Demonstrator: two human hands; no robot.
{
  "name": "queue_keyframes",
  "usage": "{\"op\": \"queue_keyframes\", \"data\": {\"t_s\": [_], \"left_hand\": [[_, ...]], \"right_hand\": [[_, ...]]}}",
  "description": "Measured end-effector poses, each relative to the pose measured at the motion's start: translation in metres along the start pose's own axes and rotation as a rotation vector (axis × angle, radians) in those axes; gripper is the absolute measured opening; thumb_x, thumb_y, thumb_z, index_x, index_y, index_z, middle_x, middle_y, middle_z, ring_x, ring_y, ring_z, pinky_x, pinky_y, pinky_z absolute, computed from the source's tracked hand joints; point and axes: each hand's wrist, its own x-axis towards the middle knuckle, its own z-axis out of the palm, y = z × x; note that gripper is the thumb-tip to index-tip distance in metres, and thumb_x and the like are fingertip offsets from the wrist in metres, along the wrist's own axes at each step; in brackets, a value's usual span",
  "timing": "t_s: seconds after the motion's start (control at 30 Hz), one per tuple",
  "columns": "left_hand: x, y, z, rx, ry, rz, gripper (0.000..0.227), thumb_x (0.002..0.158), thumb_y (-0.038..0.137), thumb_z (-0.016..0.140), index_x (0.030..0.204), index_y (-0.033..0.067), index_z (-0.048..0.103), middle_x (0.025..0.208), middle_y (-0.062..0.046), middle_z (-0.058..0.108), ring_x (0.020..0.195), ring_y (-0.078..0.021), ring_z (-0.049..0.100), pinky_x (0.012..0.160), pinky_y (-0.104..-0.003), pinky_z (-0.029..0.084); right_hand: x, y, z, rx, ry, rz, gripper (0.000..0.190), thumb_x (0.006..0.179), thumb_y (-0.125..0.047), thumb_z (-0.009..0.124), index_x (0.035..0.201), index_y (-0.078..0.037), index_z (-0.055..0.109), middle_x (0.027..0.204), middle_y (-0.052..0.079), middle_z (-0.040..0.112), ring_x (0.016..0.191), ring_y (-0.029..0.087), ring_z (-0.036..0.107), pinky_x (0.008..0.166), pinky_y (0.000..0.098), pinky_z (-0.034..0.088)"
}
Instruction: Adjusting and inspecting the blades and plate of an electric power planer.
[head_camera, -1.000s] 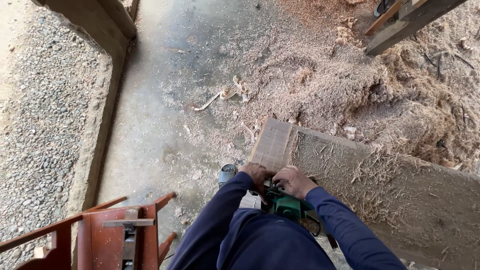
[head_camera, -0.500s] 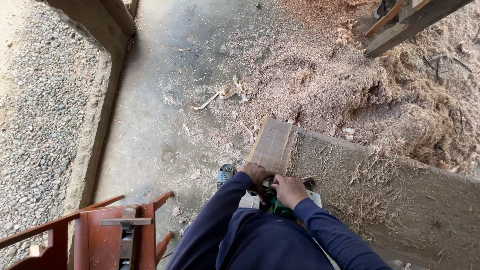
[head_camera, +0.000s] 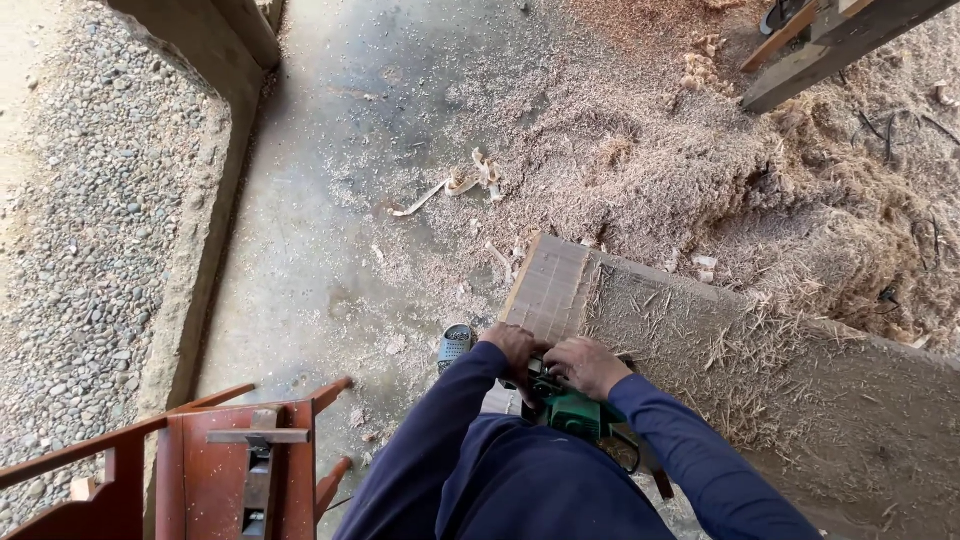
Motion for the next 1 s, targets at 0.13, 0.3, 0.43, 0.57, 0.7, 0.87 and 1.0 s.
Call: {"op": "queue_keyframes", "data": {"t_s": [0.13,0.3,0.43,0.57,0.7,0.87,1.0], "left_hand": [[-0.003,0.010,-0.005,0.082,-0.071,-0.056,0.134,0.039,0.085,0.085,0.156,0.0386,0.041,0.121,-0.008,0.072,0.108,-0.0308,0.072,0.093,-0.046,0.058],[-0.008,0.016,-0.010,0.087,-0.079,-0.050,0.132,0.038,0.086,0.081,0.156,0.0412,0.041,0.112,-0.006,0.075,0.100,-0.0279,0.075,0.087,-0.043,0.060],[0.002,0.007,0.007,0.084,-0.029,-0.032,0.126,0.038,0.085,0.084,0.150,0.0396,0.050,0.112,-0.005,0.076,0.104,-0.0296,0.073,0.087,-0.045,0.058],[0.001,0.006,0.004,0.067,-0.030,0.005,0.130,0.033,0.083,0.088,0.148,0.0382,0.048,0.111,-0.005,0.075,0.102,-0.0294,0.073,0.089,-0.043,0.057],[0.004,0.003,0.006,-0.003,-0.023,-0.015,0.119,0.036,0.082,0.087,0.141,0.0353,0.054,0.120,-0.003,0.073,0.112,-0.0301,0.070,0.092,-0.046,0.056],[0.002,0.003,0.007,-0.011,-0.019,-0.032,0.127,0.034,0.080,0.086,0.146,0.0347,0.050,0.126,-0.003,0.070,0.116,-0.0303,0.068,0.095,-0.046,0.056],[0.004,0.001,0.008,-0.029,-0.003,-0.029,0.132,0.033,0.080,0.088,0.147,0.0279,0.048,0.132,-0.004,0.068,0.117,-0.0312,0.067,0.096,-0.045,0.055]], "right_hand": [[-0.002,-0.006,0.004,-0.078,-0.014,0.033,0.023,0.080,-0.005,0.065,0.102,-0.011,0.064,0.095,0.008,0.069,0.096,0.031,0.067,0.084,0.0420,0.055],[-0.009,-0.005,0.017,-0.030,0.007,0.095,0.030,0.075,0.001,0.061,0.103,-0.010,0.061,0.089,0.011,0.068,0.091,0.033,0.069,0.080,0.0445,0.056],[-0.012,-0.006,0.028,0.031,0.044,0.172,0.031,0.075,0.003,0.059,0.103,-0.009,0.059,0.088,0.014,0.069,0.091,0.036,0.069,0.077,0.0455,0.057],[-0.014,-0.013,0.024,0.097,0.110,0.247,0.025,0.078,0.002,0.059,0.101,-0.008,0.059,0.090,0.013,0.071,0.093,0.035,0.071,0.079,0.0453,0.057],[-0.003,-0.004,-0.006,0.323,0.047,0.370,0.016,0.088,-0.016,0.069,0.103,-0.009,0.065,0.096,0.012,0.073,0.094,0.032,0.072,0.083,0.0442,0.057],[0.004,0.031,0.001,0.075,-0.009,0.325,0.020,0.092,-0.030,0.066,0.107,-0.017,0.071,0.103,0.005,0.077,0.102,0.029,0.069,0.101,0.0441,0.045],[0.007,0.038,0.008,0.030,-0.037,0.244,0.022,0.093,-0.031,0.065,0.109,-0.018,0.072,0.112,0.004,0.073,0.113,0.027,0.064,0.106,0.0445,0.040]]}}
